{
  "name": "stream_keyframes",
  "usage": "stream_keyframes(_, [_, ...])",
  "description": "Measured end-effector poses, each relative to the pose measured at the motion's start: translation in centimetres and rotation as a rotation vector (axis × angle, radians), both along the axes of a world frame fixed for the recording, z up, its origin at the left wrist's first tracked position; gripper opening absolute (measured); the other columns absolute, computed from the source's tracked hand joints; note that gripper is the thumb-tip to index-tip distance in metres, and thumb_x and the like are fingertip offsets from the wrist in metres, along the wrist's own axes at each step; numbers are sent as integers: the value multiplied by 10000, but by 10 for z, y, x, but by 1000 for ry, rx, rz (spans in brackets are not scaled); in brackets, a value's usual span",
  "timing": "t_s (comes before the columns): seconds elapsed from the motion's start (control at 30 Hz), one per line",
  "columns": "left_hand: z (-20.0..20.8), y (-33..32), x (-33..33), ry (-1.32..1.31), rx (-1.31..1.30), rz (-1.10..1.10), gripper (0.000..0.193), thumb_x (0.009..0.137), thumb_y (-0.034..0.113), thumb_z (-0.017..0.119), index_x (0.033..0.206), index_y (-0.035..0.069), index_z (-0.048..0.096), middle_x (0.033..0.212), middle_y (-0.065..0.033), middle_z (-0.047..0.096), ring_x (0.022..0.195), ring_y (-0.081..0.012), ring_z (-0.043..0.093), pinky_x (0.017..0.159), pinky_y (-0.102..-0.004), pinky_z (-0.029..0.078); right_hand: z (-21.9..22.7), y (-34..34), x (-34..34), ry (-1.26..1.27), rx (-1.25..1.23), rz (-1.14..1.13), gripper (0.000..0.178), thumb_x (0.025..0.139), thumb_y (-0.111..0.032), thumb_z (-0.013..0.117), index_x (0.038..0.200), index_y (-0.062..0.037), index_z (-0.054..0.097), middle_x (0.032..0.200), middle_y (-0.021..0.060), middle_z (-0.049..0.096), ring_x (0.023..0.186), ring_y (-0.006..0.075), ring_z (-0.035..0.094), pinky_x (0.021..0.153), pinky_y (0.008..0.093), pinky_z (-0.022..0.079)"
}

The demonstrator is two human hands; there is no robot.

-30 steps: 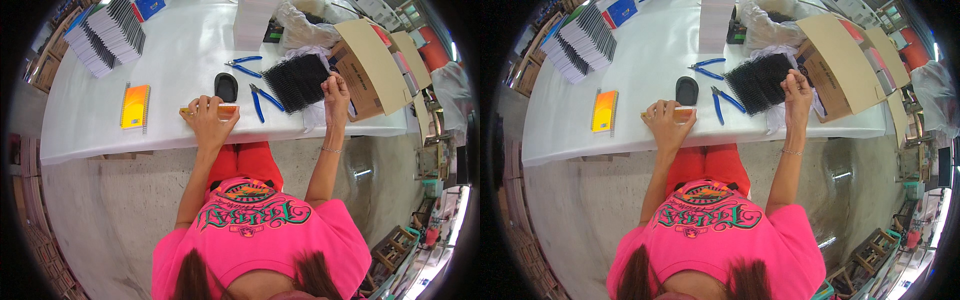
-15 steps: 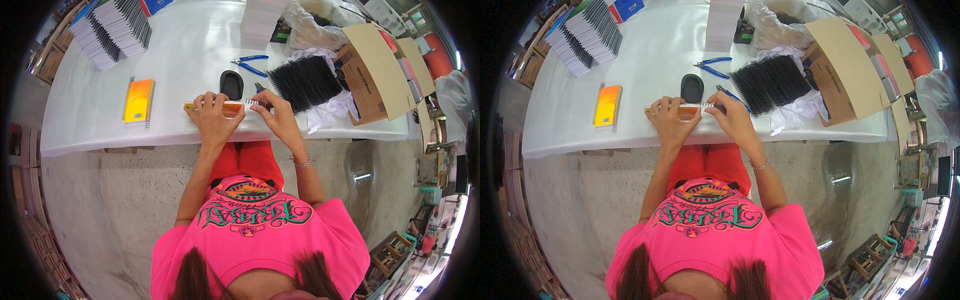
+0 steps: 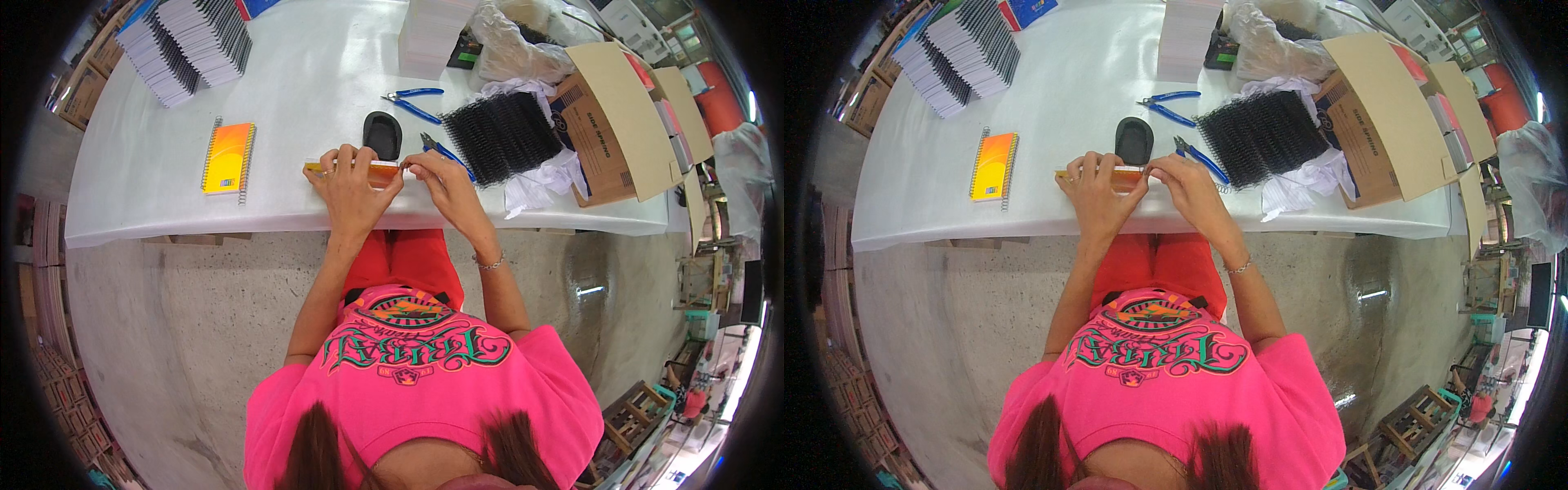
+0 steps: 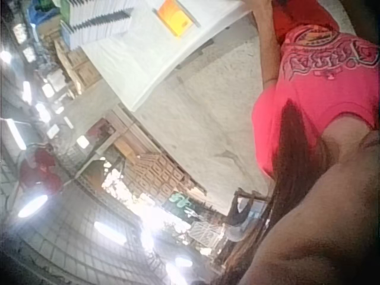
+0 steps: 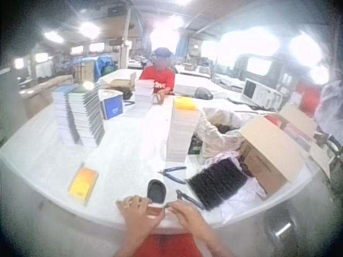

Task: The person assembles spiral-bound notebooks by inserting black plastic coils into the spine of yellow-covered notebooks. They use pliers to secure the coils and a small black tool to press them into place. Completed notebooks are stacked on the table.

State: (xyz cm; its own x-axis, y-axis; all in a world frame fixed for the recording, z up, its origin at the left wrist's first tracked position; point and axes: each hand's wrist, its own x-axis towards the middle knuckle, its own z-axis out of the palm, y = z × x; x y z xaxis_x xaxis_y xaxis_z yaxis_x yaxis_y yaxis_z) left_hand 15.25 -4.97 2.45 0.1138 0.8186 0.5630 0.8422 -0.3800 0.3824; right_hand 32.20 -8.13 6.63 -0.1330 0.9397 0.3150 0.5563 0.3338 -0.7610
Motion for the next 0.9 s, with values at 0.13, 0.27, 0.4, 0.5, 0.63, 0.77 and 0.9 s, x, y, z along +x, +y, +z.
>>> stream_keyframes(0.13, [1,1,-3,27,-26,-4,441,701,483,788,959,156,643,1010,-13,546,1092,-269,472,933,-620,315,11,-4,-9,88,-99,-35,140,958,-103,571,1043,0,613,842,137,610,745,246,594,691,323,465])
stream_keyframes(0.27, [1,2,-4,66,-26,1,459,729,507,767,993,155,638,1022,-18,545,1086,-270,482,938,-630,317,2,5,-1,-186,-70,-19,139,947,-123,593,994,7,589,833,136,602,727,259,582,695,334,462])
stream_keyframes(0.4, [7,2,-8,77,-89,-48,441,777,504,725,1032,159,628,1038,-23,544,1075,-276,491,953,-628,317,-1,6,-9,-55,98,-38,152,944,-142,599,938,10,582,818,144,598,749,298,578,698,371,450])
stream_keyframes(0.5, [12,0,-10,95,-111,-59,387,826,473,682,1046,161,620,1047,-22,544,1083,-278,487,952,-606,321,-5,11,-8,-157,134,-54,155,937,-146,603,919,7,580,841,153,602,777,324,574,700,396,438])
stream_keyframes(0.63, [13,-2,-14,90,-122,-75,328,865,425,658,1053,160,612,1034,-14,540,1083,-266,486,953,-604,316,-1,13,-13,-220,181,-79,148,923,-144,610,916,1,583,850,155,597,793,343,566,714,414,426])
stream_keyframes(0.77, [13,-2,-17,-18,-152,-92,397,869,400,671,1145,138,558,1135,-45,509,1116,-264,476,974,-593,327,5,12,-18,-218,206,-90,148,919,-144,611,903,1,587,835,159,577,807,354,564,724,426,420])
stream_keyframes(0.9, [8,0,-22,-248,5,-134,553,837,329,742,1270,104,482,1349,-150,384,1245,-322,403,1001,-531,350,-2,14,-15,-248,152,-74,157,933,-191,603,921,-35,598,853,135,580,844,345,574,740,432,410])
